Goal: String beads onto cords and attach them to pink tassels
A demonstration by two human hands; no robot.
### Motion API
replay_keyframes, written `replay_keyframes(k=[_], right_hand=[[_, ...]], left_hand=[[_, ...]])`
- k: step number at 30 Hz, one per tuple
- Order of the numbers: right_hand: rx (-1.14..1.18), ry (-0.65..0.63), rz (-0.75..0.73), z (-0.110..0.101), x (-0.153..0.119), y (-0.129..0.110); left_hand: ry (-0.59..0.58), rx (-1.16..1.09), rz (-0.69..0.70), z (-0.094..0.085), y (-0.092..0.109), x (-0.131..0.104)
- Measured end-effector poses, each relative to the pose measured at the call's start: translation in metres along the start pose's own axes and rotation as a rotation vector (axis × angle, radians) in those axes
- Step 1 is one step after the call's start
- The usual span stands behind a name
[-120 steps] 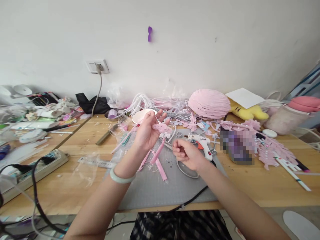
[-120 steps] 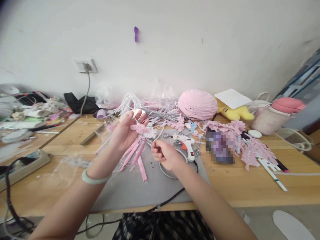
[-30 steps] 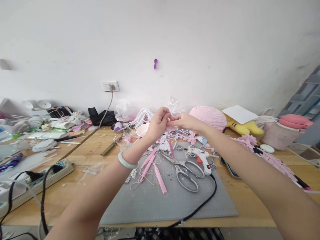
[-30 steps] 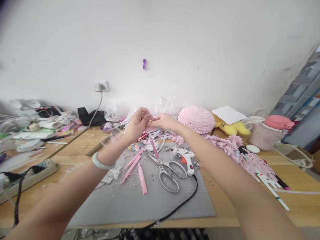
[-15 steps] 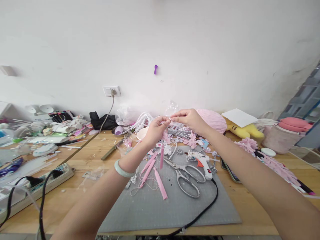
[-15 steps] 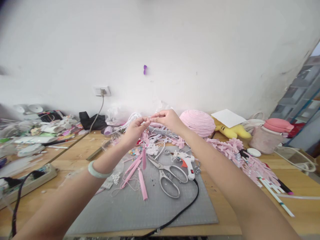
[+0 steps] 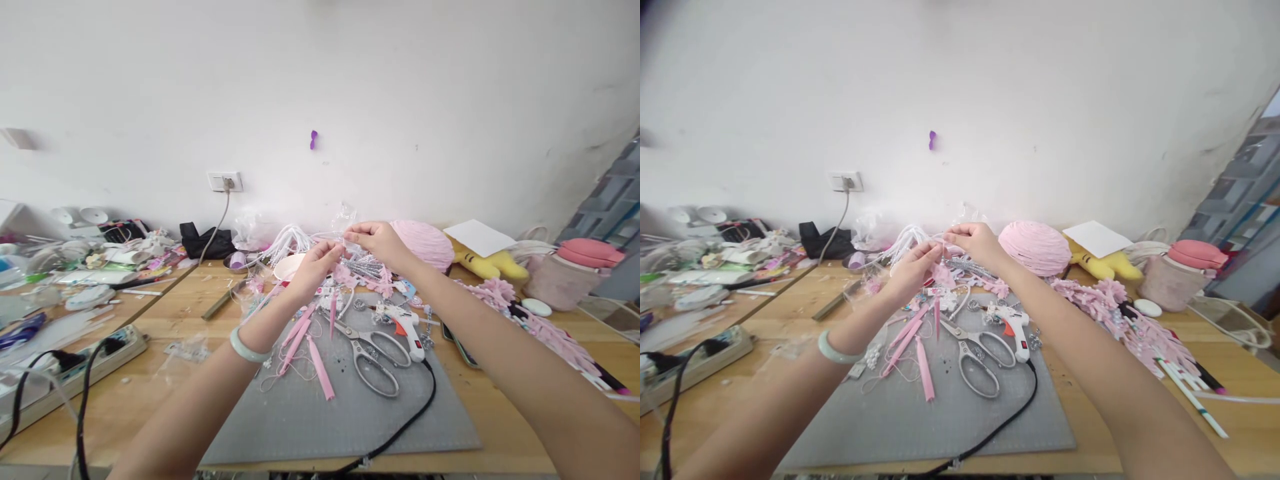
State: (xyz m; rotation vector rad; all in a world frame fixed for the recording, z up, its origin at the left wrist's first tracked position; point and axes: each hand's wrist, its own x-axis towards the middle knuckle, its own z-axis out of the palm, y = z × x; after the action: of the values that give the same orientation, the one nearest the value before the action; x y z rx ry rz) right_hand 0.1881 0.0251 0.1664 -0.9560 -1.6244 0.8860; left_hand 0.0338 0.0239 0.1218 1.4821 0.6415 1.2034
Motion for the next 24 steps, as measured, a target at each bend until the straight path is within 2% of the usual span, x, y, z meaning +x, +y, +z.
replay_keyframes(k=[4,9,14,24], right_hand=[[0.109,0.054,0.021,0.002,0.002,0.004],[0.328,0.093,0.074,0.011,0.0,0.006],[0.497,0.128,0.151,0.02,0.002,0.01],[0.64,0.197,0.186,0.019,0.001,0.014]], left_hand=[[-0.018,-0.118,0.004,0.003,-0.012,-0.005],[0.04,-0.214,0.022,0.009,-0.02,-0.005],[0.103,-0.216,0.027,0.013,-0.022,-0.004],[0.178,-0.172,0.038,0.014,-0.021,-0.004]])
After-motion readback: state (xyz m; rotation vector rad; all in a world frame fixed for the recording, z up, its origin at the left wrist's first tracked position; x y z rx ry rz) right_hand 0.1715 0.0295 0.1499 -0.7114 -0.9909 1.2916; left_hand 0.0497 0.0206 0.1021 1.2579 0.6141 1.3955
